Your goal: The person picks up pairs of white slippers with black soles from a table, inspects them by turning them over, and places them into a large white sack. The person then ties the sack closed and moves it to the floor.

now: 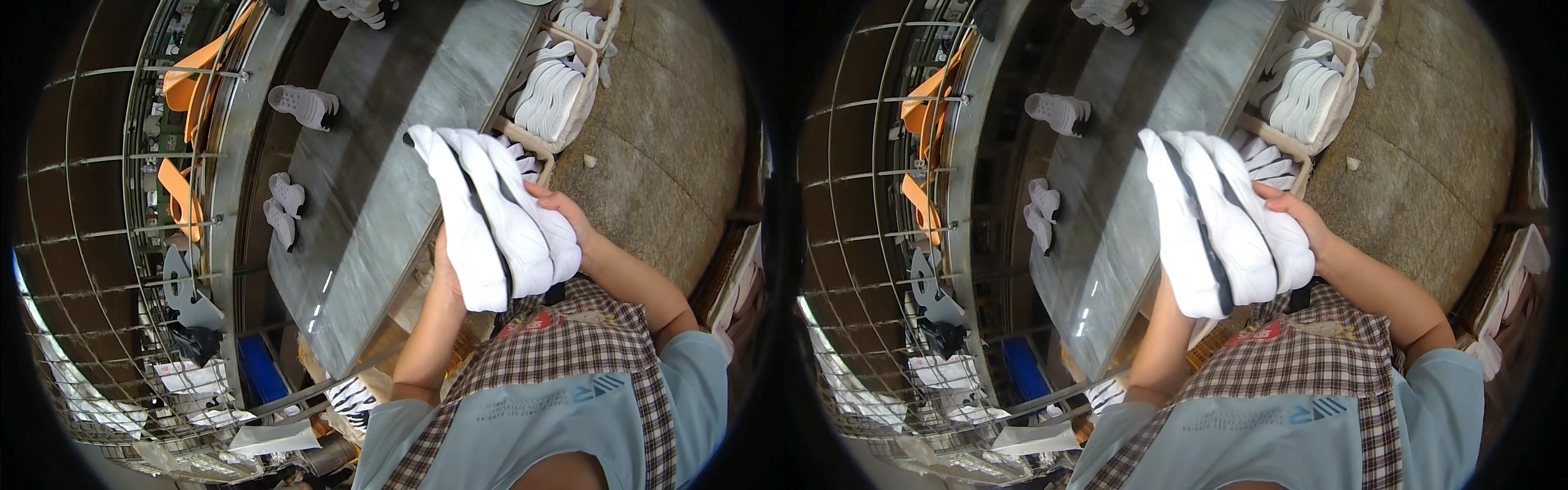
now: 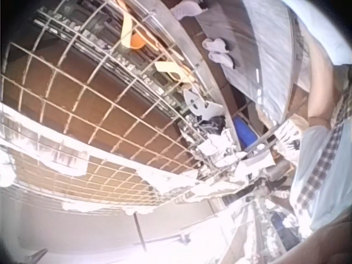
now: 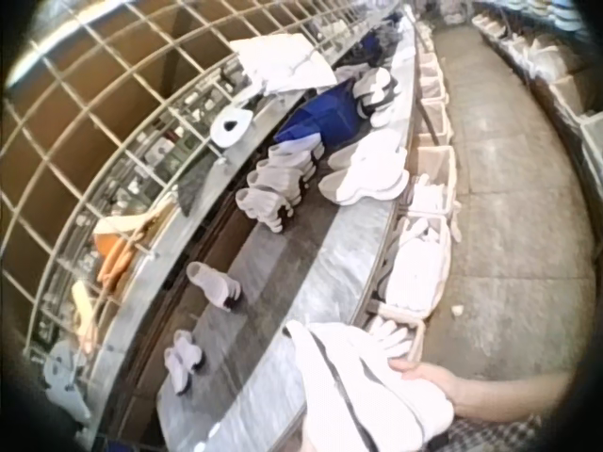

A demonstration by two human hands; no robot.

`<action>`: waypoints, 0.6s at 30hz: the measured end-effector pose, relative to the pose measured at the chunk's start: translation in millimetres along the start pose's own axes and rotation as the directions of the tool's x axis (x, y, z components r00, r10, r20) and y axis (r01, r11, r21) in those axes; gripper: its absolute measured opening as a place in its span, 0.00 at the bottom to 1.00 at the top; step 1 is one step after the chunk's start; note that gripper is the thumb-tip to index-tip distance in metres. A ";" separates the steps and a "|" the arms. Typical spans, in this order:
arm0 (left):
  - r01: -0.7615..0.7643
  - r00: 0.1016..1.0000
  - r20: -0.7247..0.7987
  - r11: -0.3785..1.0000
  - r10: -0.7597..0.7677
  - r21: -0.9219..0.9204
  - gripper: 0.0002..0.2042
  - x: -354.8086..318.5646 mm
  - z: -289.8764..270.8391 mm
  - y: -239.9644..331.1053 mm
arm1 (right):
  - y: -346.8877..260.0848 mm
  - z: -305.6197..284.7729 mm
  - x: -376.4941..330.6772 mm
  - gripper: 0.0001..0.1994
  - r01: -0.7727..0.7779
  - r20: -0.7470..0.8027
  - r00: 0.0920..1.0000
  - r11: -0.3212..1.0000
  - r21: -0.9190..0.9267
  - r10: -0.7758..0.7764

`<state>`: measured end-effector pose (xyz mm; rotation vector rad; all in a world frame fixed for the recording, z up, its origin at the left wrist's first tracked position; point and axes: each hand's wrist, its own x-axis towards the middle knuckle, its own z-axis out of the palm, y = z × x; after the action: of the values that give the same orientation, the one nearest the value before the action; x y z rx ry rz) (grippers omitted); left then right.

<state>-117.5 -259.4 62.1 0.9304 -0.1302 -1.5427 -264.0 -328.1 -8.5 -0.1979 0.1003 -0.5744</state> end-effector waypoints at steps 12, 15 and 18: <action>0.004 0.998 -0.057 0.998 -0.008 -0.067 0.20 115.8 -27.8 137.7 | -7.6 -16.3 14.0 0.18 0.043 -0.381 0.888 0.872 -0.487 -0.257; 0.211 0.959 -0.231 0.958 -0.164 0.194 0.22 146.1 -41.2 153.4 | 2.4 -34.2 -2.1 0.16 -0.002 -0.462 0.858 0.896 -0.444 -0.227; 0.227 0.945 -0.285 0.949 -0.160 0.220 0.27 160.0 -61.8 161.6 | 14.3 -46.7 -7.5 0.13 -0.008 -0.493 0.844 0.915 -0.404 -0.210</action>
<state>62.2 -410.0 38.5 1.3769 -0.0421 -1.5902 -269.7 -319.6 -56.9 -0.4355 0.7562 -0.7033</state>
